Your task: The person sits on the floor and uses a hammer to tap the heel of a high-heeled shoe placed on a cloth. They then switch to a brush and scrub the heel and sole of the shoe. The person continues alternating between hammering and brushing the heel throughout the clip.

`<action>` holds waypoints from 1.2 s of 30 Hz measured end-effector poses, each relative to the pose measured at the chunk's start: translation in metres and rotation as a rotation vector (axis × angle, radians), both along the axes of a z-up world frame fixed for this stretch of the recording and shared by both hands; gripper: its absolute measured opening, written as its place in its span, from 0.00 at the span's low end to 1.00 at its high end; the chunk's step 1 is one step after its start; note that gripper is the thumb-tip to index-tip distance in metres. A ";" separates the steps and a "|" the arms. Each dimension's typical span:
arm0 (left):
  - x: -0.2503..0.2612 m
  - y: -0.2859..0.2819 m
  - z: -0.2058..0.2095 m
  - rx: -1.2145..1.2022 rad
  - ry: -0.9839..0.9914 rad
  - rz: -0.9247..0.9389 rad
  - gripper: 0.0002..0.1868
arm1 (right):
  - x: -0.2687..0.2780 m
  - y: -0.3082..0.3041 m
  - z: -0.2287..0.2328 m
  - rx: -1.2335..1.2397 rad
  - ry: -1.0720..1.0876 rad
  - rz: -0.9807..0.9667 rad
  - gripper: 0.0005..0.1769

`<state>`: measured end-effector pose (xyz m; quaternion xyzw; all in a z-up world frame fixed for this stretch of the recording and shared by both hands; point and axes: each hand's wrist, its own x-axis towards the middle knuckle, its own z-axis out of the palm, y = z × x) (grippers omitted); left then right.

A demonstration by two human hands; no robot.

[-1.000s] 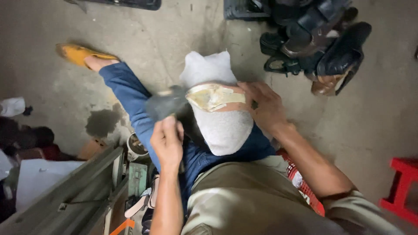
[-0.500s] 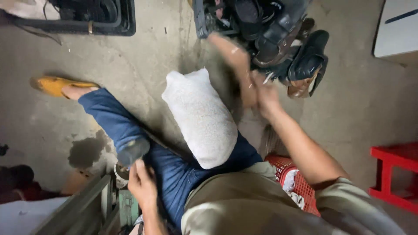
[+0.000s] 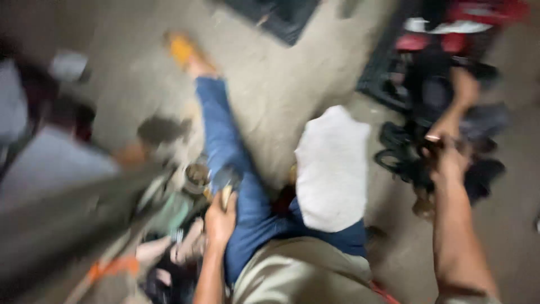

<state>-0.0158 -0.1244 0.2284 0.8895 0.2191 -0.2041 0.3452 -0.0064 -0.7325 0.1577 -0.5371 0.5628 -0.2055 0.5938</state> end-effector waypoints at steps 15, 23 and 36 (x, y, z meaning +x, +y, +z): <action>-0.011 -0.007 -0.004 0.076 -0.287 -0.101 0.22 | -0.064 0.111 0.018 -0.219 0.299 0.678 0.21; -0.014 -0.004 -0.015 0.162 -0.397 -0.193 0.16 | 0.002 0.182 0.122 -0.632 0.272 1.061 0.23; -0.023 0.051 0.040 0.098 -0.201 -0.017 0.19 | 0.102 0.246 0.259 -1.034 0.126 1.563 0.28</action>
